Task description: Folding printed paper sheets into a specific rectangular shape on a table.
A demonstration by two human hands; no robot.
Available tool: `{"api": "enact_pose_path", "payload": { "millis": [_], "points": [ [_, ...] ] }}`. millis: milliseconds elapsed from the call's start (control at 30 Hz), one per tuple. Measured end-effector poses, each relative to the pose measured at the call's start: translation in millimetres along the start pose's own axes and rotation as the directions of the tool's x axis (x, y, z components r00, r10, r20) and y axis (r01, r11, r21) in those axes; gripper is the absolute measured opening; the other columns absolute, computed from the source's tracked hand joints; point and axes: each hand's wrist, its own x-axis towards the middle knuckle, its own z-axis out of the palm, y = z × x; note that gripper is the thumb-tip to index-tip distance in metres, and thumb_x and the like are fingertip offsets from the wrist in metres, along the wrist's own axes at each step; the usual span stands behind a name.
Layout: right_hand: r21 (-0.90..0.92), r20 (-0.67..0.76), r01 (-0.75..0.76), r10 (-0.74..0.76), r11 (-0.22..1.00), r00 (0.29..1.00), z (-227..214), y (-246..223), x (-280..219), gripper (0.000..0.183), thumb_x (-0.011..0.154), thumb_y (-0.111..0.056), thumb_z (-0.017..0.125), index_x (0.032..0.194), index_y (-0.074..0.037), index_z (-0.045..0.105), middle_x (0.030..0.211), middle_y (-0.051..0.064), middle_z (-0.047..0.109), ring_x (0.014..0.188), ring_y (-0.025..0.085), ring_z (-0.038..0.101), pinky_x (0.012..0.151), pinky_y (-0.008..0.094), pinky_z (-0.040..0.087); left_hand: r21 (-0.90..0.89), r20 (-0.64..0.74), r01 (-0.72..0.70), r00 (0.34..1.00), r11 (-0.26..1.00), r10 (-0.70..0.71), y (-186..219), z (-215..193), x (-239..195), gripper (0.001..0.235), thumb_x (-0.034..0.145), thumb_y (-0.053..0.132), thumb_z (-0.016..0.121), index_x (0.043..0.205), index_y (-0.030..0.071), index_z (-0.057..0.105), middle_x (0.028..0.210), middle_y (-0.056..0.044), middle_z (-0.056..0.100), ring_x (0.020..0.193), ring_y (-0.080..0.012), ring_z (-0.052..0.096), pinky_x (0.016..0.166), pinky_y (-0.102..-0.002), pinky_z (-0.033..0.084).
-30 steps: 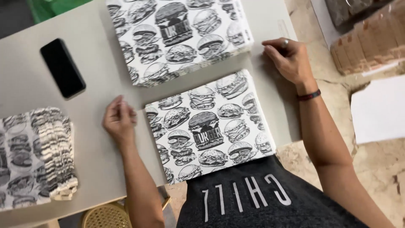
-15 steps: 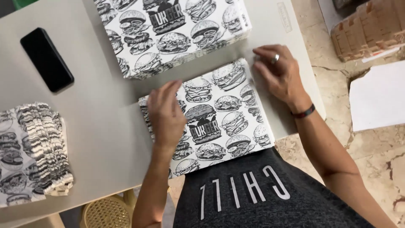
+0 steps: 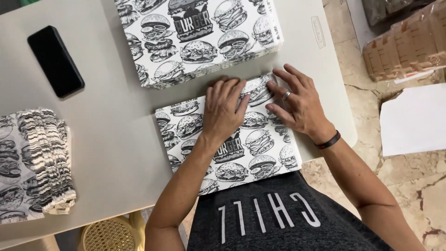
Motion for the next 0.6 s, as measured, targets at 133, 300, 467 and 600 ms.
{"api": "enact_pose_path", "payload": {
  "millis": [133, 300, 467, 600],
  "points": [
    [0.024, 0.008, -0.008, 0.008, 1.000, 1.000, 1.8, 2.3, -1.9, 0.054, 0.100, -0.052, 0.058, 0.132, -0.010, 0.070, 0.141, 0.022, 0.059, 0.138, 0.047, 0.046, 0.107, 0.057, 0.040, 0.030, 0.010, -0.019, 1.000, 0.999, 0.018, 0.0, 2.4, -0.9, 0.040, 0.109, 0.041, 0.047, 0.134, 0.015, 0.063, 0.124, -0.012, 0.066, 0.120, -0.0298, 0.061, 0.093, -0.044, 0.046],
    [0.048, 0.059, -0.025, 0.022, 0.999, 0.998, 5.9, 1.1, -2.9, 0.057, 0.102, -0.057, 0.047, 0.133, -0.014, 0.070, 0.145, 0.022, 0.055, 0.143, 0.047, 0.040, 0.113, 0.060, 0.032, -0.089, -0.052, -0.082, 0.996, 0.993, 0.078, 0.2, -0.6, -0.1, 0.042, 0.107, 0.042, 0.053, 0.130, 0.010, 0.064, 0.121, -0.015, 0.067, 0.119, -0.0339, 0.062, 0.092, -0.046, 0.046],
    [0.325, 0.032, -0.065, 0.058, 0.944, 0.998, -3.3, 6.4, 3.7, 0.067, 0.104, -0.057, 0.028, 0.143, -0.013, 0.060, 0.148, 0.025, 0.049, 0.145, 0.046, 0.035, 0.117, 0.062, 0.026, -0.410, -0.165, -0.180, 0.979, 0.894, 0.121, -9.0, 0.4, 1.9, 0.032, 0.099, 0.044, 0.067, 0.107, 0.013, 0.067, 0.116, -0.009, 0.070, 0.115, -0.0300, 0.066, 0.098, -0.047, 0.048],
    [0.404, -0.036, -0.078, 0.101, 0.911, 0.994, -4.0, 9.2, 5.0, 0.052, 0.110, -0.033, 0.028, 0.132, -0.007, 0.068, 0.142, 0.026, 0.054, 0.142, 0.050, 0.039, 0.114, 0.064, 0.031, -0.679, -0.216, -0.262, 0.964, 0.686, 0.154, -18.1, 4.6, 0.6, 0.029, 0.097, 0.045, 0.061, 0.094, 0.017, 0.068, 0.087, 0.002, 0.072, 0.093, -0.0229, 0.073, 0.107, -0.055, 0.045]
  ]
}}
